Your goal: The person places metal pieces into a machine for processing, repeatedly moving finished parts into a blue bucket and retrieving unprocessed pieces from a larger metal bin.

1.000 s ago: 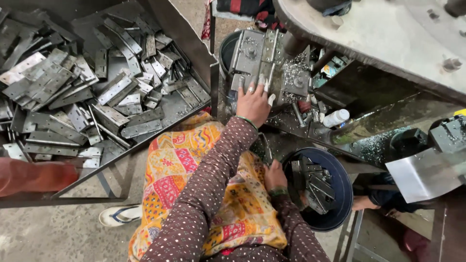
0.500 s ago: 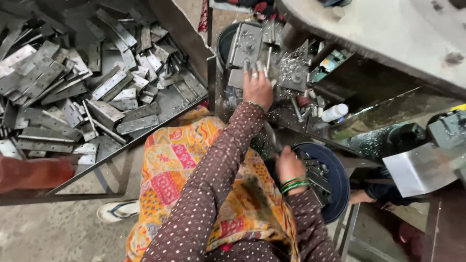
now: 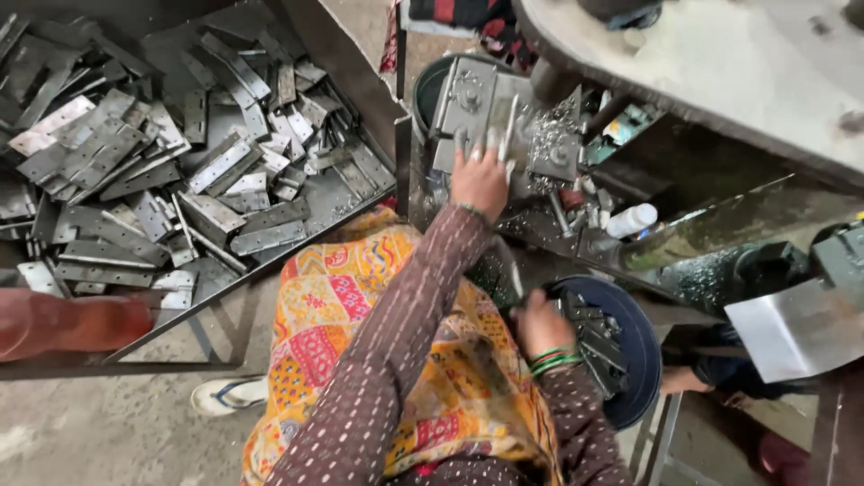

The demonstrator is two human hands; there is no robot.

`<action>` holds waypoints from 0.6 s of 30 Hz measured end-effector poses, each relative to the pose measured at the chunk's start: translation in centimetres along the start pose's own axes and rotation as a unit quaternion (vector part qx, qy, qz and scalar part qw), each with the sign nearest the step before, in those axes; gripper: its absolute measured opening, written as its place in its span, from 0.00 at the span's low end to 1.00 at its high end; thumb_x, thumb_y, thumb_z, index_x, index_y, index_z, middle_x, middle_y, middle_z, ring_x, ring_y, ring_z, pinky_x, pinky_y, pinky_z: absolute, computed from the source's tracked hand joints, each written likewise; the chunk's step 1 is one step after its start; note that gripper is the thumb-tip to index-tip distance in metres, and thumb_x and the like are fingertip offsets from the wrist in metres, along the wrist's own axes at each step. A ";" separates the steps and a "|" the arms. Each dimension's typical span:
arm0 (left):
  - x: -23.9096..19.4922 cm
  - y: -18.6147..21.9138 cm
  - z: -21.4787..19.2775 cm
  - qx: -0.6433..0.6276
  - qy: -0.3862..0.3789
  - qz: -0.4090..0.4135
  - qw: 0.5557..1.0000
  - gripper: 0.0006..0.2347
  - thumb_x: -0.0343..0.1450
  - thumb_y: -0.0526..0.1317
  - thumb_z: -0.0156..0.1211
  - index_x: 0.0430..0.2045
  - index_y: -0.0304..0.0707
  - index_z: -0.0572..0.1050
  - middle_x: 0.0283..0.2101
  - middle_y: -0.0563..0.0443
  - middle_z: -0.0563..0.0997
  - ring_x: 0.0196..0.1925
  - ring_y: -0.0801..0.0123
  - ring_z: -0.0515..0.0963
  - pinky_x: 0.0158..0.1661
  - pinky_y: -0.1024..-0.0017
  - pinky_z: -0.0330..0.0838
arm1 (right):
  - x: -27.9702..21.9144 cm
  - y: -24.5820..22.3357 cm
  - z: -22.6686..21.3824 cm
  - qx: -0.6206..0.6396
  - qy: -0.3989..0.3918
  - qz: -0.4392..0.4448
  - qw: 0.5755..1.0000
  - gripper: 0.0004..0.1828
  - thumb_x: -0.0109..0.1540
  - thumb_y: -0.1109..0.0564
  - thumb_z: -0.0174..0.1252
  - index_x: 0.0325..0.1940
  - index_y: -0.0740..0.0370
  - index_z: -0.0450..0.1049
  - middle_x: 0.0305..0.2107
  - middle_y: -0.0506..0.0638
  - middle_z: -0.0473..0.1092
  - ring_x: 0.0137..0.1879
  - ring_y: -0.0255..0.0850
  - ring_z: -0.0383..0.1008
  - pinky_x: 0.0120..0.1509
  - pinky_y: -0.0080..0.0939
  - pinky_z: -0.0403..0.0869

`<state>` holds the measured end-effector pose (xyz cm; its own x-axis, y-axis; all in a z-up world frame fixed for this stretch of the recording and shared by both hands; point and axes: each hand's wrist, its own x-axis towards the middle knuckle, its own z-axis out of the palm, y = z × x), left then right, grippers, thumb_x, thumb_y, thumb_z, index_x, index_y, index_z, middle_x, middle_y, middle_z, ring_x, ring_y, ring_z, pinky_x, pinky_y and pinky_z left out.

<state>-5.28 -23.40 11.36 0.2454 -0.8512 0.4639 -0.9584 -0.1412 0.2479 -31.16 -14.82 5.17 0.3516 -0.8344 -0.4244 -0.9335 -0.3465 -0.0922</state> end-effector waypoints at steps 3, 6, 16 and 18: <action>2.0 0.0 1.1 -0.031 -0.022 -0.019 0.999 0.11 0.71 0.37 0.53 0.39 0.34 0.81 0.56 0.42 0.77 0.64 0.50 0.73 0.66 0.37 0.55 | 0.0 -0.3 -1.2 -0.017 0.057 -0.020 0.998 0.23 0.68 0.41 0.51 0.54 0.63 0.61 0.40 0.65 0.75 0.44 0.62 0.79 0.47 0.61 0.77; 2.6 0.2 1.0 -0.031 0.009 -0.012 0.999 0.10 0.68 0.36 0.53 0.36 0.34 0.82 0.58 0.40 0.76 0.62 0.50 0.74 0.62 0.37 0.57 | 3.0 0.4 3.3 -0.023 -0.036 -0.023 0.999 0.27 0.70 0.42 0.50 0.58 0.67 0.57 0.45 0.73 0.71 0.44 0.63 0.78 0.46 0.60 0.76; 1.3 -0.8 -1.2 -0.011 -0.014 0.018 1.000 0.09 0.66 0.37 0.55 0.30 0.41 0.84 0.64 0.42 0.73 0.63 0.50 0.72 0.66 0.38 0.48 | 4.3 1.9 6.8 0.118 -0.054 -0.014 0.991 0.27 0.70 0.45 0.47 0.64 0.68 0.56 0.52 0.72 0.67 0.50 0.64 0.77 0.51 0.62 0.76; 2.4 -1.3 -0.8 -0.039 -0.075 -0.011 0.996 0.10 0.68 0.37 0.53 0.34 0.41 0.83 0.64 0.44 0.72 0.67 0.51 0.69 0.68 0.38 0.48 | 1.5 1.1 2.6 0.029 -0.017 -0.009 0.999 0.28 0.69 0.43 0.49 0.63 0.66 0.57 0.49 0.70 0.70 0.49 0.64 0.77 0.51 0.62 0.77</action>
<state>-3.31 -24.84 12.84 0.2353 -0.9151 0.3274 -0.9376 -0.1250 0.3244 -31.85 -15.32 2.11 0.3665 -0.8132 -0.4521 -0.9300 -0.3353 -0.1508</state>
